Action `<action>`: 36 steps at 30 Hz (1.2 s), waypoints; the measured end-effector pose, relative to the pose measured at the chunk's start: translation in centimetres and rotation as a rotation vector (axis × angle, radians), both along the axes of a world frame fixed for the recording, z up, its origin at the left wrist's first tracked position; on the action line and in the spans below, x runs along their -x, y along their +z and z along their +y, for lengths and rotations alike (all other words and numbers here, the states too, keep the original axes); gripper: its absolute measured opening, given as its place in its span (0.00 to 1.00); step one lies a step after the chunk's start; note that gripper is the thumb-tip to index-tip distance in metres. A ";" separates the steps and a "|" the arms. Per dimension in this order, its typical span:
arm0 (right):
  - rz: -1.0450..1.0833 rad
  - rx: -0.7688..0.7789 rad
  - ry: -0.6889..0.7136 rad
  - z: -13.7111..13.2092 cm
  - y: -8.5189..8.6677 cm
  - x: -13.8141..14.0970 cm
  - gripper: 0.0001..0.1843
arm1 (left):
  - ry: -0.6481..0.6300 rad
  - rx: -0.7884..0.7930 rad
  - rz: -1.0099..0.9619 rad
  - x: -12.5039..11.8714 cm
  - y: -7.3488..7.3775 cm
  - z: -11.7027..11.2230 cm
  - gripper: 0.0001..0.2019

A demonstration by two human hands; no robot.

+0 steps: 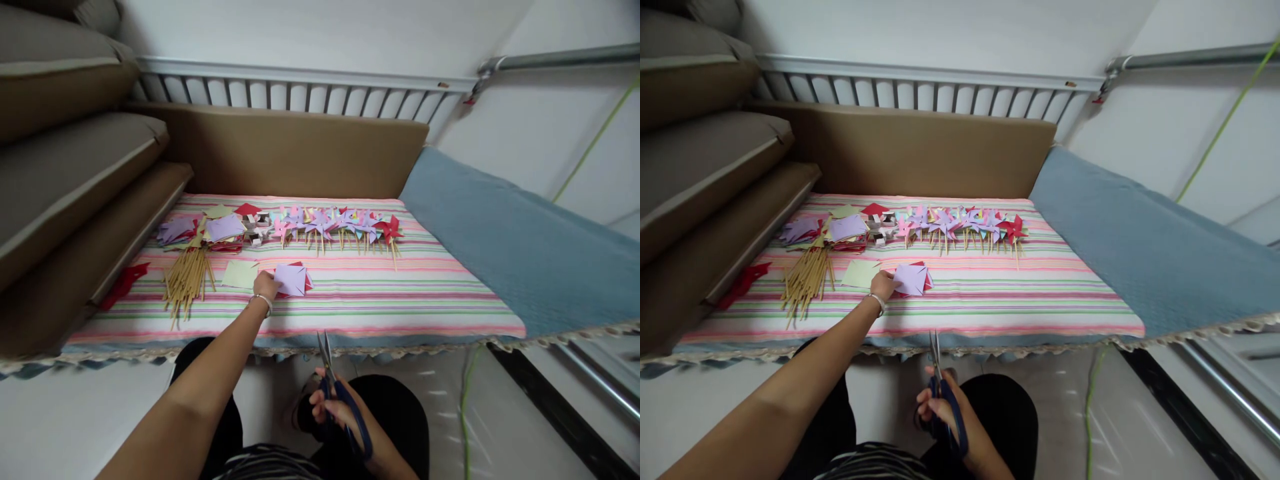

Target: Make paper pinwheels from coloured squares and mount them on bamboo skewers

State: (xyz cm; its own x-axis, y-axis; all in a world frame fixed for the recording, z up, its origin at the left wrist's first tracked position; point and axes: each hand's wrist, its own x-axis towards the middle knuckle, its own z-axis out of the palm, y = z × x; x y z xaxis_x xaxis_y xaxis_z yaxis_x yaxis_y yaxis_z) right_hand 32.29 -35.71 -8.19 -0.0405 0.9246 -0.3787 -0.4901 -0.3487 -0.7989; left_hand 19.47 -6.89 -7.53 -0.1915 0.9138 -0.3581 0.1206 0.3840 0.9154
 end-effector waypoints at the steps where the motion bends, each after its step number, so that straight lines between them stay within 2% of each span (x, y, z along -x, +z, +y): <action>1: -0.002 -0.005 -0.001 -0.1 0.1 0.0 0.30 | -0.009 0.015 -0.027 0.2 0.0 0.0 0.14; 3: -0.010 -0.015 0.003 -0.2 0.2 0.1 0.30 | -0.029 0.048 -0.091 0.7 0.0 -0.1 0.07; 7: -0.028 -0.019 0.008 -0.2 0.8 0.0 0.31 | -0.066 0.090 -0.235 2.5 0.9 -1.1 0.14; 11: -0.106 0.018 0.038 0.4 2.5 0.3 0.31 | -0.086 0.055 -0.372 5.4 2.2 -3.1 0.03; 16: -0.202 -0.033 0.182 1.2 5.0 2.2 0.28 | -0.153 0.026 -0.528 9.4 4.3 -6.1 0.06; 20: -0.384 -0.104 0.255 1.8 5.5 4.2 0.29 | -0.174 -0.001 -0.553 11.5 6.8 -7.9 0.09; 24: -0.519 -0.097 0.306 1.9 5.3 5.5 0.29 | -0.233 -0.052 -0.524 12.1 9.1 -9.0 0.11; 27: -0.587 -0.116 0.324 1.7 5.4 5.9 0.29 | -0.260 -0.093 -0.501 11.8 10.3 -9.7 0.13; 31: -0.685 -0.144 0.319 1.7 6.0 6.0 0.26 | -0.289 -0.135 -0.482 11.1 11.3 -10.5 0.14; 36: -0.753 -0.181 0.305 2.0 7.2 6.1 0.22 | -0.262 -0.162 -0.450 10.1 12.0 -11.5 0.15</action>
